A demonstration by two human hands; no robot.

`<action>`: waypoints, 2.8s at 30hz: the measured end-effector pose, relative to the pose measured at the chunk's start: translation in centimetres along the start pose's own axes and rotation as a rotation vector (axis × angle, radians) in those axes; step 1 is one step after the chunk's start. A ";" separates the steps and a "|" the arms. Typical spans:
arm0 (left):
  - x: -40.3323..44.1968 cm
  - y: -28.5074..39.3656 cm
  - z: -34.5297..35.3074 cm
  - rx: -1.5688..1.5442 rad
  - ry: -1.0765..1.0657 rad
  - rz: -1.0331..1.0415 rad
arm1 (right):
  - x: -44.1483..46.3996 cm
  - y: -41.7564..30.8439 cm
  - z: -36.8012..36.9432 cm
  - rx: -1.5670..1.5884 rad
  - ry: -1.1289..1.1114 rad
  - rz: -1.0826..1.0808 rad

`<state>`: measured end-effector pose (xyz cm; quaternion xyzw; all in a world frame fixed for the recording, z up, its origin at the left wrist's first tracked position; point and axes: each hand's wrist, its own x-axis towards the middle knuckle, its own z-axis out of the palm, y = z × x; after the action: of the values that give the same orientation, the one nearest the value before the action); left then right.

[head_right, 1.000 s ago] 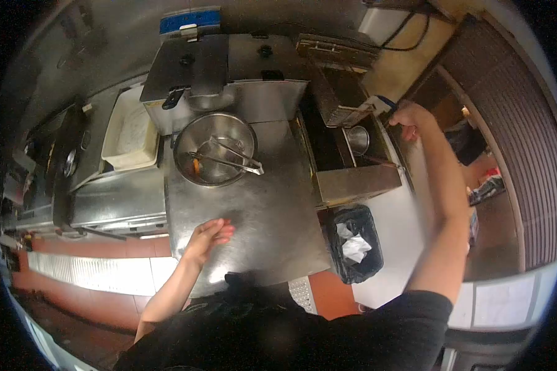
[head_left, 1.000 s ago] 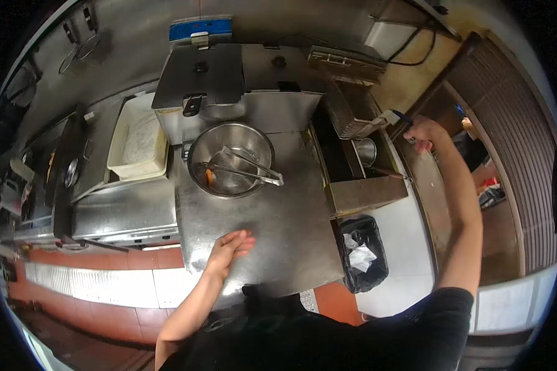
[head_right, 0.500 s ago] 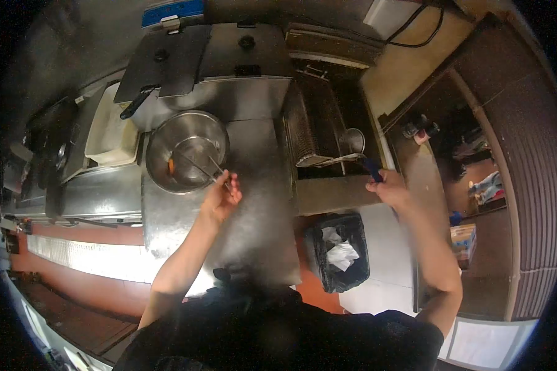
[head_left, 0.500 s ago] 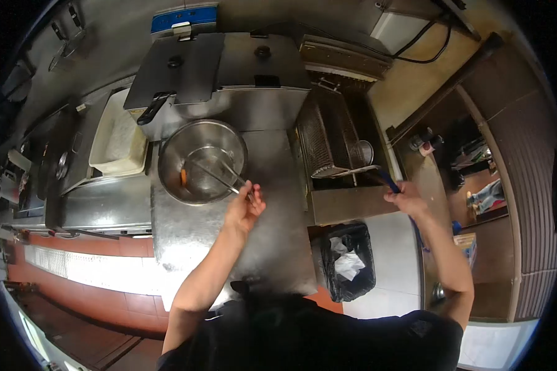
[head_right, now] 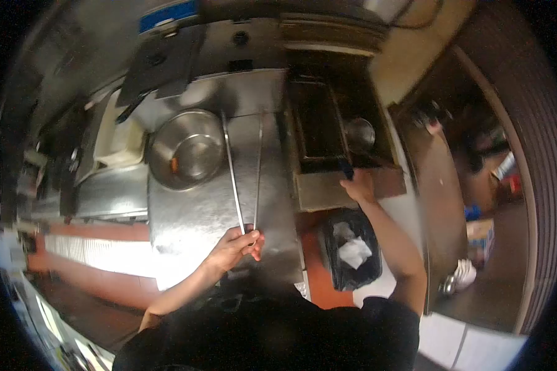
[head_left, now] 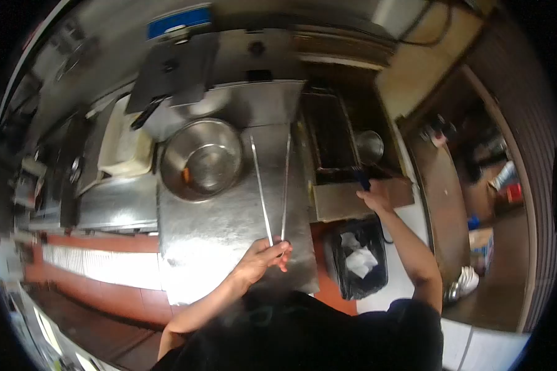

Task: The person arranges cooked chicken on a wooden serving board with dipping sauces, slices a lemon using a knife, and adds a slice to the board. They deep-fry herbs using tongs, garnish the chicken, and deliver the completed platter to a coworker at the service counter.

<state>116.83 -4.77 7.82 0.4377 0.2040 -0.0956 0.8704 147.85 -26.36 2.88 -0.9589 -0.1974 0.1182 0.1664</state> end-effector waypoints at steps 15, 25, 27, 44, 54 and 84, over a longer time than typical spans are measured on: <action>-0.8 1.8 -10.1 -0.582 0.129 0.219 | -10.0 -19.0 -1.4 0.125 0.023 -0.895; -38.9 -21.3 -23.7 -0.608 1.103 0.744 | -43.2 -48.7 12.6 0.423 -0.646 -1.478; -46.3 -26.4 -22.7 -0.837 1.578 0.927 | -48.7 -53.3 15.2 0.471 -0.964 -1.397; -62.0 -47.5 -7.0 -2.366 2.933 0.957 | -84.9 -75.8 34.6 0.046 -1.561 -2.483; -68.1 -56.0 -8.4 -2.323 2.665 1.692 | -103.4 -62.9 30.0 0.035 -2.180 -2.882; -70.4 -39.8 -17.5 -1.849 2.506 1.218 | -103.1 -73.9 50.5 -0.798 -1.993 -2.087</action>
<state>35.07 -15.39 0.65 0.3779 -0.5223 -0.7636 -0.0355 15.83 8.41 0.18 0.1005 -0.8230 0.4772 -0.2914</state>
